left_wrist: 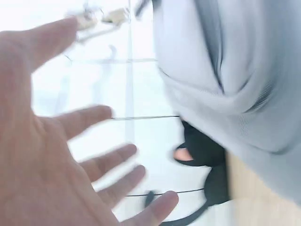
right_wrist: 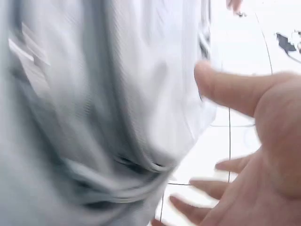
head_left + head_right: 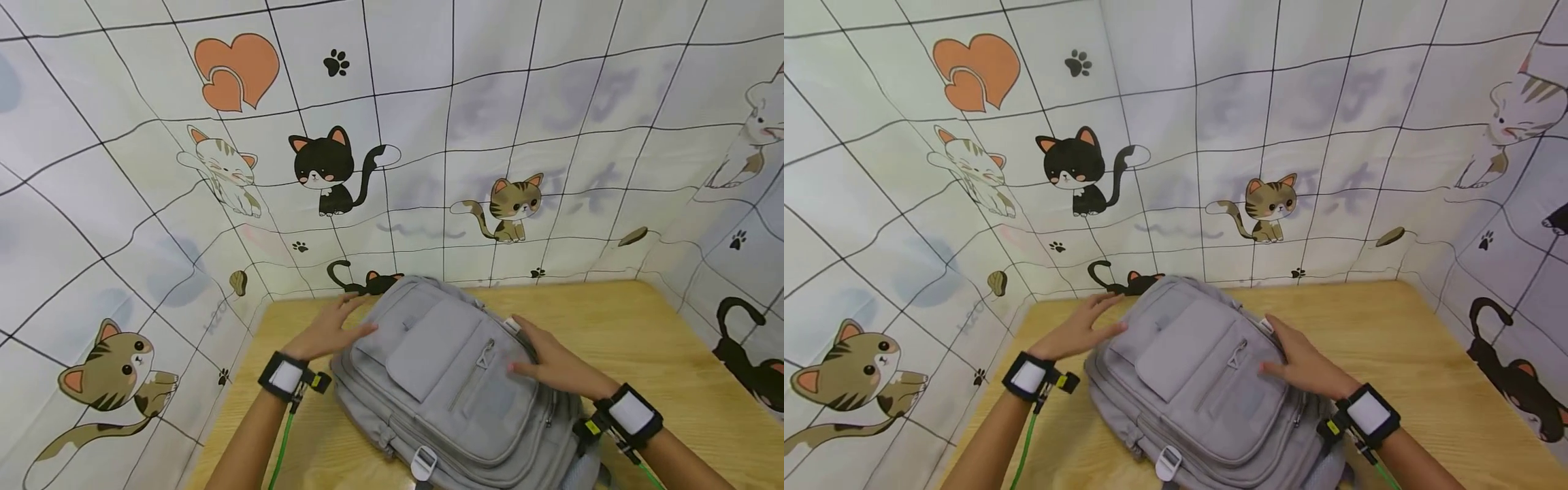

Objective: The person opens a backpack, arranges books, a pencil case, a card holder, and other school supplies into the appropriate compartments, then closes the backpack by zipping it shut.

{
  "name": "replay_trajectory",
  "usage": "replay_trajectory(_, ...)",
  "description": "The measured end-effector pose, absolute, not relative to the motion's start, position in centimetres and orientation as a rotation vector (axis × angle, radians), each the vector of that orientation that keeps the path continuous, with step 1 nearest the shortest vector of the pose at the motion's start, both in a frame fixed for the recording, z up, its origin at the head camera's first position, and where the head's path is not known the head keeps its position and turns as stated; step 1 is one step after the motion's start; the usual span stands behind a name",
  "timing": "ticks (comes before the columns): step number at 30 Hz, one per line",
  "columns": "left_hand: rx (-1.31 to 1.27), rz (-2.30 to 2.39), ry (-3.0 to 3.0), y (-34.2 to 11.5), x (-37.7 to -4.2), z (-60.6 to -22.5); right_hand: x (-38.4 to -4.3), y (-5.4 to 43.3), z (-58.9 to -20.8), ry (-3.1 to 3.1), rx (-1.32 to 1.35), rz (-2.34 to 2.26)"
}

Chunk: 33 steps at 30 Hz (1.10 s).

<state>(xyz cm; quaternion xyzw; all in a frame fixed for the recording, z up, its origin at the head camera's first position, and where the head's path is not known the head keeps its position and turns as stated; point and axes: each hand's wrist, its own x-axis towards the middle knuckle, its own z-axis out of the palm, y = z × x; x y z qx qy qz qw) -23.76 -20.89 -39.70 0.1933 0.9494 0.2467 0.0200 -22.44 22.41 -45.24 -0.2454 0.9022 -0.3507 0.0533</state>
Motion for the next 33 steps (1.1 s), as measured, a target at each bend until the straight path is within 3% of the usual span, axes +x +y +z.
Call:
replay_trajectory(3, 0.594, 0.916, 2.705, -20.3, -27.1, -40.7, -19.8, 22.9, -46.2, 2.849, -0.641, -0.981)
replay_trajectory(7, 0.514, 1.068, 2.382, -20.7, -28.4, -42.5, -18.3, 22.5, -47.6, 2.891, -0.569, -0.849)
replay_trajectory(18, 0.417, 1.083, 2.375, -20.0, -28.2, -44.8, -20.1, 23.6, -47.8, 2.820, -0.665, -0.801)
replay_trajectory(24, 0.369, 1.005, 2.493, -20.9, -25.3, -44.7, -23.1, 23.4, -47.6, 2.668, -0.786, -0.824)
replay_trajectory(33, 0.221, 1.054, 2.615, -20.5, -17.9, -44.5, -28.0, 22.3, -46.8, 2.483, -1.066, -0.738)
